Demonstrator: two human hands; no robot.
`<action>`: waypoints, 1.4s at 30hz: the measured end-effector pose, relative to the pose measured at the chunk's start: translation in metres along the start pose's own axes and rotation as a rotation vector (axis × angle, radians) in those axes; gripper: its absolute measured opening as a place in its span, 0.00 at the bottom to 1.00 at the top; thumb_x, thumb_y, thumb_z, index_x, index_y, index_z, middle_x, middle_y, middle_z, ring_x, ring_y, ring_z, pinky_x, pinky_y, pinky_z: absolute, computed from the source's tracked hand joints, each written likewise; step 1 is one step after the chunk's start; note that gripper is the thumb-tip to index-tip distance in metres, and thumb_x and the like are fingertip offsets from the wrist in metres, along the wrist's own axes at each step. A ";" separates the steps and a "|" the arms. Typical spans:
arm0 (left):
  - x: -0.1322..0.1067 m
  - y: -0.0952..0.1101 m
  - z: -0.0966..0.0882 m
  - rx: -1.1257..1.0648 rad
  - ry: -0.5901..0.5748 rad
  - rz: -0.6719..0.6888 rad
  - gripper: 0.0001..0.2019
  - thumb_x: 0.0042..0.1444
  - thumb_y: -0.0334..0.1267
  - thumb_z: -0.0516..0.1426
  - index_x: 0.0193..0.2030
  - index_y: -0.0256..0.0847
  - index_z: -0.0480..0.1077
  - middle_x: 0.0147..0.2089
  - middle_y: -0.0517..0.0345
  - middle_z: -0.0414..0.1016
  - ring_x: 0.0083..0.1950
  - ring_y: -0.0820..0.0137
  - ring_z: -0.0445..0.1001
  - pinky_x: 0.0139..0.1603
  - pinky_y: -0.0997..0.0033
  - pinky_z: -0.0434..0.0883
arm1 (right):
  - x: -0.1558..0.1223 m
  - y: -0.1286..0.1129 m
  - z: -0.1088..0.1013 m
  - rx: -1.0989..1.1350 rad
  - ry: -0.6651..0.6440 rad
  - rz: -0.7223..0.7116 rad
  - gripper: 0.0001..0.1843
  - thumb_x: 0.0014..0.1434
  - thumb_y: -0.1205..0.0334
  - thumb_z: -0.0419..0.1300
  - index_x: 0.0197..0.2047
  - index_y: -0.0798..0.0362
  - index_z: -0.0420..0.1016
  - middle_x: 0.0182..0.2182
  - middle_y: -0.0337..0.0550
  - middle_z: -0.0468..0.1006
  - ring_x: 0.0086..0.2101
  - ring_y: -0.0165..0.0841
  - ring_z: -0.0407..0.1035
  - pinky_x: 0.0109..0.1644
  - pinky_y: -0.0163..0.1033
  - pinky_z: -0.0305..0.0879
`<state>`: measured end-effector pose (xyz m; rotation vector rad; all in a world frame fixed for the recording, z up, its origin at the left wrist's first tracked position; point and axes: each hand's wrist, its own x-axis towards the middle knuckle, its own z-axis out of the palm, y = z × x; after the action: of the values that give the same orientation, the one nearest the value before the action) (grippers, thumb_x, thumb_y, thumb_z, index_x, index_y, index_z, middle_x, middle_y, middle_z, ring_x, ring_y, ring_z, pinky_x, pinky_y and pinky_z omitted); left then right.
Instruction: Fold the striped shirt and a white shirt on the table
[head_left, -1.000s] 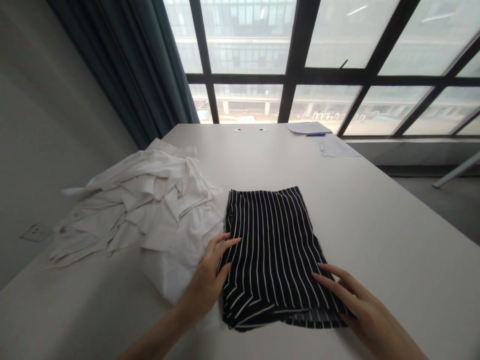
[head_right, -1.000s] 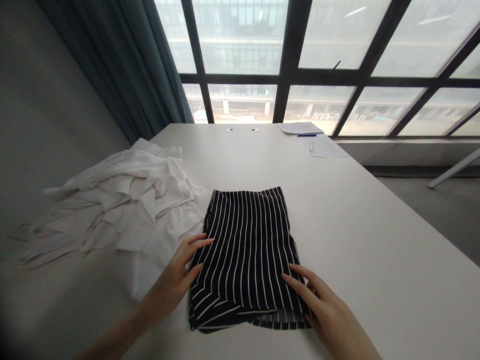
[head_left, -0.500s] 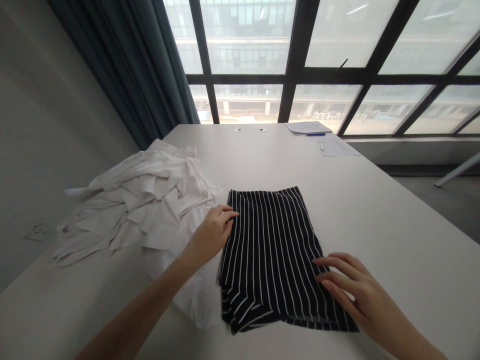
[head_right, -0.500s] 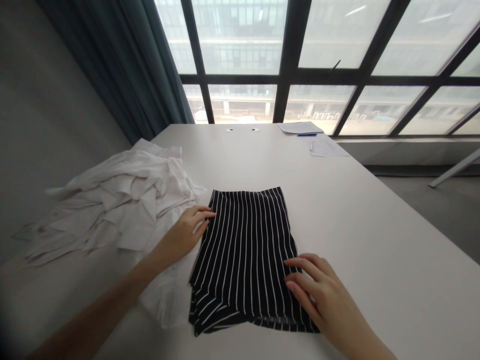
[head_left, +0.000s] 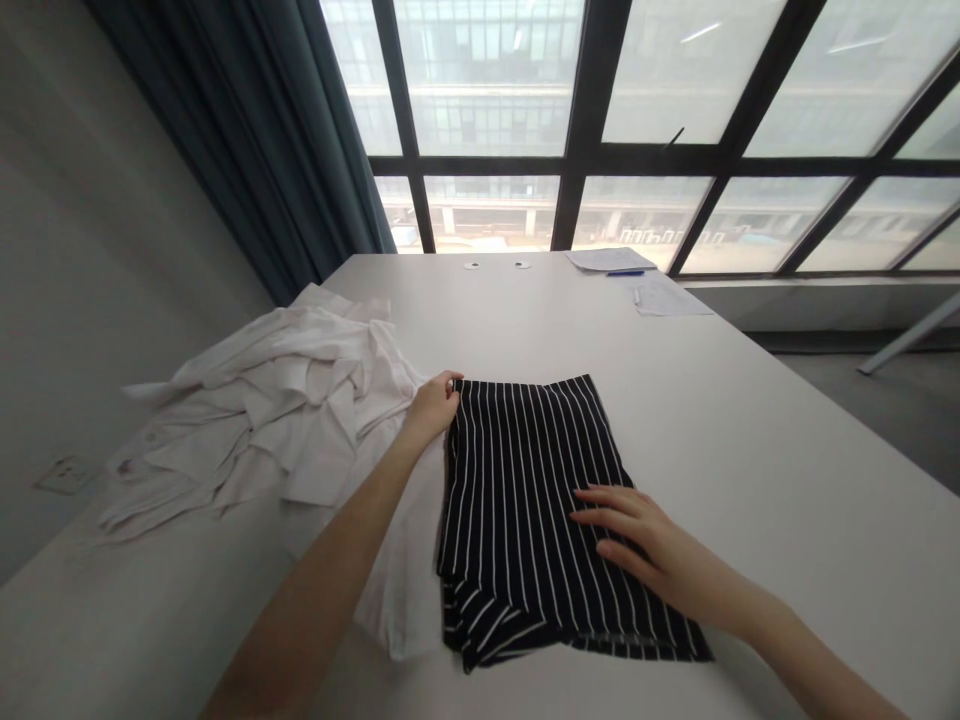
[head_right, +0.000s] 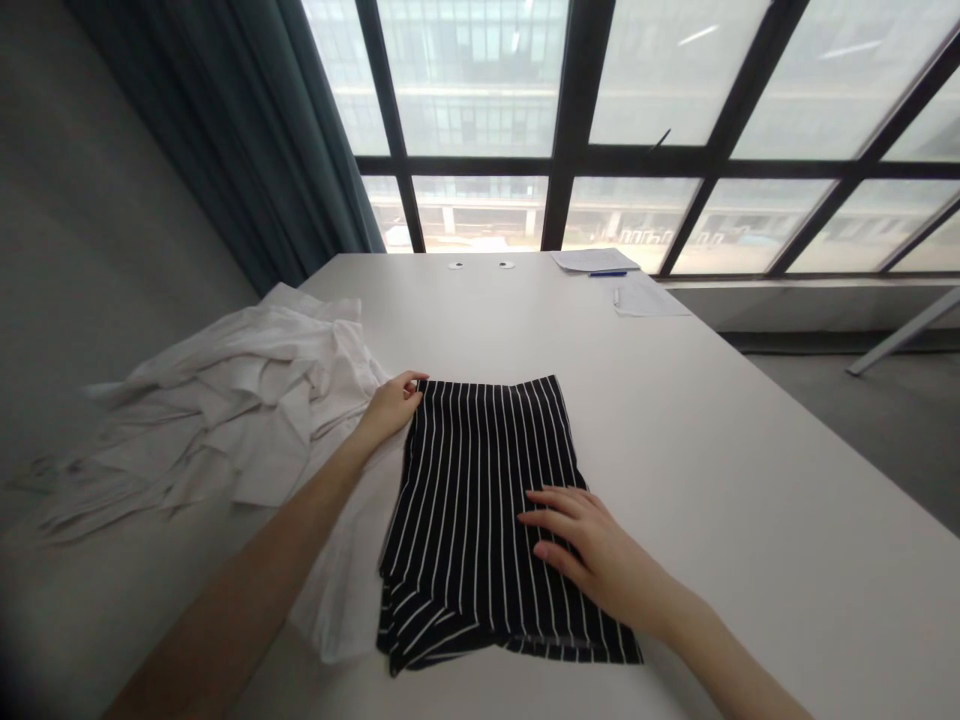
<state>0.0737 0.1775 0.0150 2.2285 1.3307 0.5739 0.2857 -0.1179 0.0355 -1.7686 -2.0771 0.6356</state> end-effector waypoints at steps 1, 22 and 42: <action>0.001 -0.002 0.000 -0.016 -0.013 -0.006 0.19 0.54 0.25 0.53 0.51 0.38 0.73 0.32 0.58 0.74 0.35 0.68 0.74 0.42 0.71 0.70 | 0.008 0.007 -0.008 0.032 0.069 0.006 0.20 0.68 0.51 0.49 0.56 0.44 0.74 0.59 0.46 0.71 0.59 0.42 0.63 0.62 0.55 0.61; 0.002 -0.015 0.017 -0.130 0.109 0.039 0.13 0.56 0.28 0.54 0.45 0.41 0.76 0.31 0.60 0.70 0.36 0.69 0.72 0.46 0.69 0.71 | 0.166 0.116 -0.035 -0.142 0.521 0.320 0.11 0.62 0.62 0.54 0.37 0.54 0.78 0.37 0.47 0.80 0.40 0.36 0.72 0.49 0.42 0.65; -0.016 -0.015 0.012 0.115 -0.371 0.407 0.23 0.63 0.40 0.53 0.65 0.43 0.63 0.71 0.50 0.57 0.73 0.62 0.52 0.71 0.55 0.50 | 0.126 -0.003 0.009 -0.369 -0.092 0.075 0.42 0.57 0.40 0.60 0.70 0.46 0.55 0.70 0.57 0.51 0.65 0.62 0.46 0.62 0.73 0.47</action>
<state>0.0630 0.1667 -0.0050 2.5626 0.7466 0.2008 0.2573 0.0052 0.0253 -2.0551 -2.3183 0.3756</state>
